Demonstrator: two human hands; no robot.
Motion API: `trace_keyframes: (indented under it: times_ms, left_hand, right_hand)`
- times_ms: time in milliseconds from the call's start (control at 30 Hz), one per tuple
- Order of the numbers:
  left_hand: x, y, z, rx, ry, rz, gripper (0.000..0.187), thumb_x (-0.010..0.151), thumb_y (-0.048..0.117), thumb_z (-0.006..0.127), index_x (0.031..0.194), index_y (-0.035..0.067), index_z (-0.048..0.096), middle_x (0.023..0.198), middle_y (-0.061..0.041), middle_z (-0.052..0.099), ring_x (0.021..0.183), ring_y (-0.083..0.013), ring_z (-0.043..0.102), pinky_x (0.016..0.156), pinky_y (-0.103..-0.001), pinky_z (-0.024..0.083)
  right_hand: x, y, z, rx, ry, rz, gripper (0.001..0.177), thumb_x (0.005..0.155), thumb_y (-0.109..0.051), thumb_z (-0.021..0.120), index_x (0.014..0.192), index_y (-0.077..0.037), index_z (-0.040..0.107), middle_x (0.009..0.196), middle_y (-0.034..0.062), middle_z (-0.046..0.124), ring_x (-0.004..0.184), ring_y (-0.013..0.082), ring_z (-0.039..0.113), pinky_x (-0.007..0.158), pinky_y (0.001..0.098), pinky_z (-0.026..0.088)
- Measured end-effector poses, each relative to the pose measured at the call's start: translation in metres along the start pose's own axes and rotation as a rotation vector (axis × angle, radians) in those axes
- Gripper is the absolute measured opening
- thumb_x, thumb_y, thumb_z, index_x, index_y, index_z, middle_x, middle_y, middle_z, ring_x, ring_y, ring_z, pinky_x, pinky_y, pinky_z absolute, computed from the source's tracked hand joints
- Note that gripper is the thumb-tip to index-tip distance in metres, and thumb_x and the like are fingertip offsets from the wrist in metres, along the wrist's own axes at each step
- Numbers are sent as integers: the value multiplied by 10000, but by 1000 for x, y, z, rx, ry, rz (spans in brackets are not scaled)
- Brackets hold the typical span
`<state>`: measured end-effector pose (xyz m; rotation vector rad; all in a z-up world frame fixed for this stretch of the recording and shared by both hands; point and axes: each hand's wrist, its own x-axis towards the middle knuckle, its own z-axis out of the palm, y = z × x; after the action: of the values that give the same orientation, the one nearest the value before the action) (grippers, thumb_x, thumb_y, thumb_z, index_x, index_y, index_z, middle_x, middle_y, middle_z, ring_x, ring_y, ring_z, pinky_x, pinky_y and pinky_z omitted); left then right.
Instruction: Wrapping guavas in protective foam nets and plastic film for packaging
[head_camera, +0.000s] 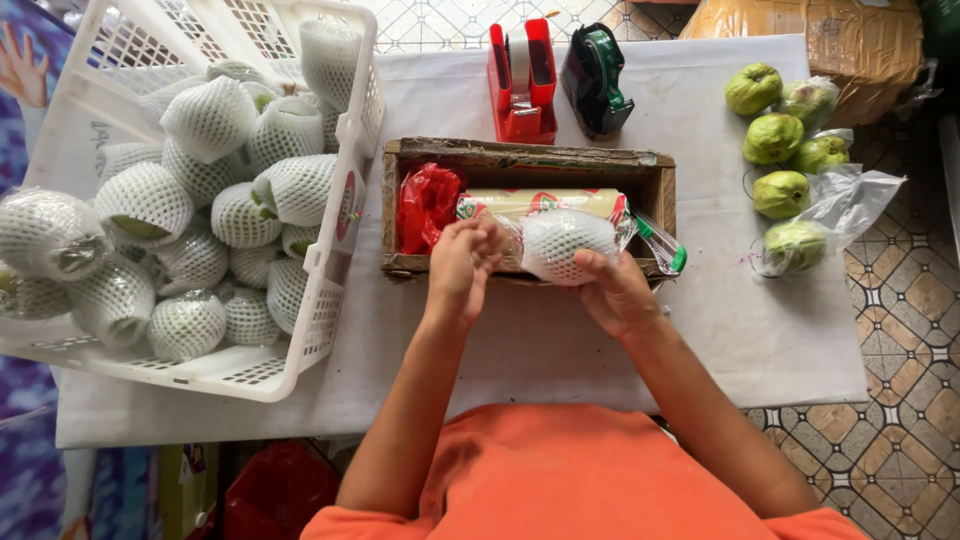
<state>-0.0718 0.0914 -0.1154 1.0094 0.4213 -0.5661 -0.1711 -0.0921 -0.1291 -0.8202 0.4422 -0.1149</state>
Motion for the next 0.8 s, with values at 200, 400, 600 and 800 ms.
trace_keyframes:
  times_ms: [200,400,600,800]
  left_hand:
    - [-37,-42,-8,44,-248,-415,1104,881,629,721,1550,-91,217,1381,-363,512,1288,-452,570,1057,-541,445]
    - [-29,-42,20,-44,-291,-376,993,861,665,732,1453,-32,344,1197,-259,590,1060,-392,651,961,-535,514]
    - [-35,-48,32,-91,-219,-244,620,838,321,872,1276,-7,580,1126,-206,648,964,-347,666,863,-595,557]
    - [-26,-50,16,-57,-304,47,637,724,31,928,1240,18,556,1039,-154,710,946,-232,706,891,-428,588]
  right_hand:
    - [1,6,-8,-151,-70,-175,525,709,82,842,1181,-21,637,992,149,726,920,268,719,818,426,612]
    - [-6,-3,-9,-339,-176,-251,637,515,131,930,1089,6,684,982,160,758,896,230,731,793,417,633]
    - [-17,-19,-6,-477,-263,-267,870,498,98,966,1273,-6,586,1088,173,747,975,220,731,844,387,639]
    - [-30,-1,-29,-182,-241,-188,1141,673,-222,894,1599,-92,240,1545,99,440,1356,214,507,1122,406,466]
